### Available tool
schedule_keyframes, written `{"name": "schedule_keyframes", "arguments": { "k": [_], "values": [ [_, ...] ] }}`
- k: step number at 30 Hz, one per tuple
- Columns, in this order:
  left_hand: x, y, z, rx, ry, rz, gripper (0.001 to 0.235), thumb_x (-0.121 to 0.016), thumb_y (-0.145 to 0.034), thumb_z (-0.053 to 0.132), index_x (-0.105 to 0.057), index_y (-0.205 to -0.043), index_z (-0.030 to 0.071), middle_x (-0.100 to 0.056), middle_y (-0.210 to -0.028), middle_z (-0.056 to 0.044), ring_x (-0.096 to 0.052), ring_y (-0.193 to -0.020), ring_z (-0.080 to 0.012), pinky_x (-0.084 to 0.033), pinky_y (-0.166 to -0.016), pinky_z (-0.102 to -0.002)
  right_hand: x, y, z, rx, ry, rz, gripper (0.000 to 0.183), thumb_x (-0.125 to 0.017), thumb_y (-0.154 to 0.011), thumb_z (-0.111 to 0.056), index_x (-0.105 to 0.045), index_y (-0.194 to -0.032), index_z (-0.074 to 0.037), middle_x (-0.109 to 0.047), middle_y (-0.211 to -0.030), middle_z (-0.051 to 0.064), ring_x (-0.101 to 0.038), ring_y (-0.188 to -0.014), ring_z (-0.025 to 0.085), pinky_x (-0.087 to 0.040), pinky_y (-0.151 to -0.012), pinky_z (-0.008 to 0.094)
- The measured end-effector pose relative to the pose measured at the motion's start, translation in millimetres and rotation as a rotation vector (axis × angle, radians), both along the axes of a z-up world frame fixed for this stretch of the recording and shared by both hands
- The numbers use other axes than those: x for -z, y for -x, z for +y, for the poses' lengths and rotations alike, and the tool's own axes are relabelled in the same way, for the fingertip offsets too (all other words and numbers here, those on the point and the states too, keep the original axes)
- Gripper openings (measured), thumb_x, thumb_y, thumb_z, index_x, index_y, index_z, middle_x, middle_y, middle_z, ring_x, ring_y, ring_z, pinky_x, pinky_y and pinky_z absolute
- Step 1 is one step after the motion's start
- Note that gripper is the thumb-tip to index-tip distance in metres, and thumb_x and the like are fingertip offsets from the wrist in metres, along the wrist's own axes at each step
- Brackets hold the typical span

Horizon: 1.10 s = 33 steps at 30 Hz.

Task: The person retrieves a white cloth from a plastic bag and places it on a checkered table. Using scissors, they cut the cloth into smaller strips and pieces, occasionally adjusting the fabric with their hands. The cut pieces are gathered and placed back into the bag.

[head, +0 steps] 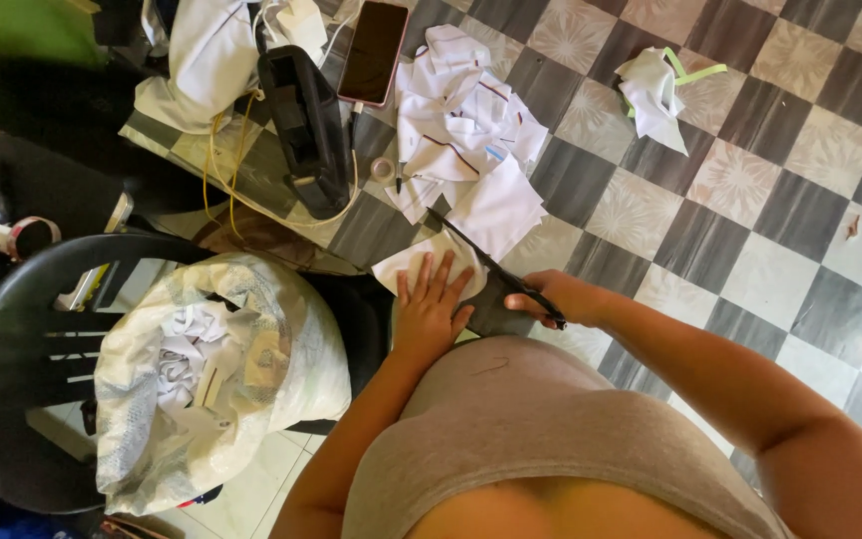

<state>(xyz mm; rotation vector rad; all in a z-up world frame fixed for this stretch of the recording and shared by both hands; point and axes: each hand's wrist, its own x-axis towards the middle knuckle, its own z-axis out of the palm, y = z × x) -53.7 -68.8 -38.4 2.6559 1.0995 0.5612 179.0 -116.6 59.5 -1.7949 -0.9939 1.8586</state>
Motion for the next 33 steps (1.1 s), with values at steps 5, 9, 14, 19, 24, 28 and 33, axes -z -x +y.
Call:
{"name": "schedule_keyframes", "arguments": {
  "k": [5, 9, 14, 19, 24, 28, 33],
  "values": [
    [3, 1, 3, 0.005, 0.005, -0.005, 0.054, -0.047, -0.09, 0.053, -0.043, -0.14, 0.032, -0.027, -0.155, -0.001, -0.016, -0.145, -0.0257, 0.006, -0.111, -0.052, 20, -11, -12, 0.038, -0.205, -0.057, 0.04, -0.076, -0.076, -0.043, -0.059, -0.071, -0.007, -0.055, -0.044, 0.008, -0.058, -0.04, 0.018, -0.044, -0.039, 0.027],
    [1, -4, 10, 0.074, 0.029, -0.04, 0.052, -0.044, -0.091, 0.05, -0.043, -0.139, 0.03, -0.029, -0.154, -0.004, -0.019, -0.143, -0.0288, 0.0, -0.111, -0.057, 2, -14, 5, 0.126, -0.276, -0.53, 0.045, -0.077, -0.071, -0.05, -0.057, -0.077, -0.011, -0.061, -0.057, 0.011, -0.063, -0.06, 0.027, -0.048, -0.057, 0.034],
    [4, -21, 18, 0.131, 0.094, -0.037, 0.052, -0.052, -0.088, 0.049, -0.048, -0.134, 0.026, -0.032, -0.151, -0.006, -0.023, -0.141, -0.0323, -0.008, -0.109, -0.062, 30, -21, 52, 0.092, -0.264, -1.015, 0.053, -0.073, -0.068, -0.061, -0.051, -0.088, -0.017, -0.062, -0.071, 0.007, -0.066, -0.077, 0.033, -0.052, -0.07, 0.041],
    [0, -20, 31, 0.147, 0.059, 0.022, 0.046, -0.059, -0.084, 0.042, -0.053, -0.126, 0.023, -0.041, -0.145, -0.004, -0.034, -0.136, -0.0302, -0.022, -0.107, -0.06, 73, -34, 69, -0.016, -0.561, -1.262, 0.029, -0.07, -0.072, -0.029, -0.051, -0.089, -0.016, -0.063, -0.069, 0.007, -0.066, -0.071, 0.032, -0.052, -0.068, 0.043],
    [-5, -16, 38, 0.185, 0.042, 0.019, 0.049, -0.058, -0.085, 0.04, -0.05, -0.13, 0.023, -0.04, -0.146, -0.005, -0.032, -0.137, -0.0312, -0.024, -0.106, -0.06, 50, -59, 102, 0.103, -0.667, -1.282, 0.016, -0.066, -0.08, -0.027, -0.056, -0.089, -0.018, -0.065, -0.072, 0.007, -0.067, -0.071, 0.032, -0.053, -0.066, 0.043],
    [-28, -15, 44, 0.3, 0.079, -0.004, 0.049, -0.063, -0.082, 0.027, -0.05, -0.128, 0.017, -0.036, -0.148, -0.005, -0.026, -0.14, -0.0298, -0.022, -0.106, -0.062, -20, -78, 150, 0.366, -0.876, -1.016, 0.024, -0.067, -0.088, -0.017, -0.05, -0.101, -0.006, -0.067, -0.081, 0.014, -0.064, -0.066, 0.036, -0.049, -0.05, 0.046],
    [-55, -17, 67, 0.334, 0.158, -0.12, 0.043, -0.05, -0.09, 0.029, -0.048, -0.128, 0.009, -0.041, -0.139, -0.016, -0.036, -0.129, -0.036, -0.027, -0.103, -0.057, -52, -83, 148, 0.399, -0.717, -0.885, 0.04, -0.081, -0.082, -0.02, -0.051, -0.103, -0.004, -0.066, -0.088, 0.013, -0.064, -0.072, 0.025, -0.055, -0.056, 0.039]
  ]
}}
